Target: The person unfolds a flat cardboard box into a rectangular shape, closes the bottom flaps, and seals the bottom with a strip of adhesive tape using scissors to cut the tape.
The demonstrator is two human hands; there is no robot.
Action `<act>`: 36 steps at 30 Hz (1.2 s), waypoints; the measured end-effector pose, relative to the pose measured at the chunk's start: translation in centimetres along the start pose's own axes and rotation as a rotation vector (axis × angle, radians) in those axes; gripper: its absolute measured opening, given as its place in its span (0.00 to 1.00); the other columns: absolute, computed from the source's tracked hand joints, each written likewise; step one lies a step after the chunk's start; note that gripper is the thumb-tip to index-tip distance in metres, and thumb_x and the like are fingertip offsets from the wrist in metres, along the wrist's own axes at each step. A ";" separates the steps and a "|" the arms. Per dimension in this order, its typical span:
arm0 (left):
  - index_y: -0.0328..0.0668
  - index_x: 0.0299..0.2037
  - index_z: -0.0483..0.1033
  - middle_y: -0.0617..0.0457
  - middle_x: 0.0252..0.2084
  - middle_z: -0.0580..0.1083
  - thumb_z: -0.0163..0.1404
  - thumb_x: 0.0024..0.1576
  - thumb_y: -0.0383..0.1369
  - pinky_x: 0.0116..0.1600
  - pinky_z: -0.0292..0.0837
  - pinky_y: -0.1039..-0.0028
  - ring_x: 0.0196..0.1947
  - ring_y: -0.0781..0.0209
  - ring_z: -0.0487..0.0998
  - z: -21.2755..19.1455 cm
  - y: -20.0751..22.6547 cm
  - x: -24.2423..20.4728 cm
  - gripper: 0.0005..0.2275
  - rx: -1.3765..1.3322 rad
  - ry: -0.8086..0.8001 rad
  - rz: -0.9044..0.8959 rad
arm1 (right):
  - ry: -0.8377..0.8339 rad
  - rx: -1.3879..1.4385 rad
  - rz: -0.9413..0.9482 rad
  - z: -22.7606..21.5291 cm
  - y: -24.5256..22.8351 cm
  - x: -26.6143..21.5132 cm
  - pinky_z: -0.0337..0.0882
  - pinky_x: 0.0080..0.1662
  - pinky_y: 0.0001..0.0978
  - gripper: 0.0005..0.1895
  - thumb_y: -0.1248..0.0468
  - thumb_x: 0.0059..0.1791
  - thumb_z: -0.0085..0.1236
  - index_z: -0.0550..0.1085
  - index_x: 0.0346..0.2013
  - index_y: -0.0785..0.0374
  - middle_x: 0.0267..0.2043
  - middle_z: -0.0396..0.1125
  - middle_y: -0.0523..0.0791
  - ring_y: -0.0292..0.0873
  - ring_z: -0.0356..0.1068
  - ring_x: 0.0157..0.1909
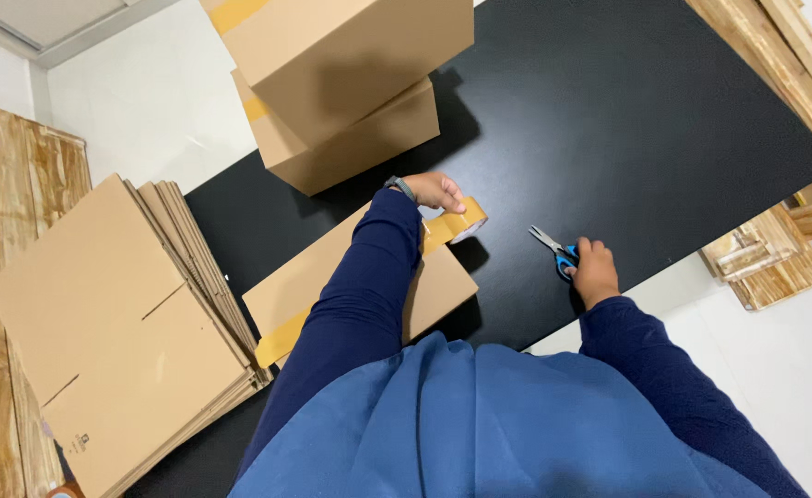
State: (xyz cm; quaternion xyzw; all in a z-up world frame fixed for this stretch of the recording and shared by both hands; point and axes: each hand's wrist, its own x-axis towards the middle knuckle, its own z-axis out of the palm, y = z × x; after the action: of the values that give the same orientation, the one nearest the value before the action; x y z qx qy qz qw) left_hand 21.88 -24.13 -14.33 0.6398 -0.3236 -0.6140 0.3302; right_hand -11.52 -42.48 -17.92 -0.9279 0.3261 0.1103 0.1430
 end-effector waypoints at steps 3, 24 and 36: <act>0.43 0.33 0.76 0.60 0.20 0.73 0.60 0.43 0.35 0.23 0.59 0.94 0.18 0.80 0.66 0.7 1.9 -2.1 0.11 -0.013 0.045 0.008 | -0.072 -0.048 -0.042 0.1 0.2 0.1 0.69 0.48 0.37 0.22 0.58 0.43 0.55 0.65 0.48 0.65 0.43 0.64 0.53 0.53 0.65 0.48; 0.38 0.33 0.76 0.59 0.16 0.68 0.59 0.44 0.33 0.20 0.56 0.92 0.14 0.77 0.63 0.9 0.7 -2.0 0.10 -0.178 0.227 0.142 | -0.801 1.430 -0.288 -3.6 -9.3 -1.8 0.56 0.29 0.23 0.18 0.51 0.44 0.52 0.66 0.36 0.63 0.27 0.59 0.47 0.40 0.62 0.28; 0.38 0.34 0.75 0.59 0.16 0.68 0.60 0.44 0.34 0.21 0.55 0.91 0.16 0.77 0.64 1.1 0.5 -1.9 0.12 -0.168 0.221 0.159 | -0.774 1.418 -0.263 -3.8 -12.7 0.6 0.61 0.32 0.22 0.17 0.54 0.44 0.54 0.67 0.40 0.63 0.29 0.66 0.49 0.40 0.66 0.30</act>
State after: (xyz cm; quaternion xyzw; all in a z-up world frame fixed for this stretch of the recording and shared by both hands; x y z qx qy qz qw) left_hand 20.76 -22.89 -12.88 0.6458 -0.2824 -0.5369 0.4637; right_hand -2.57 -34.61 -12.12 -0.5438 0.1345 0.1727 0.8101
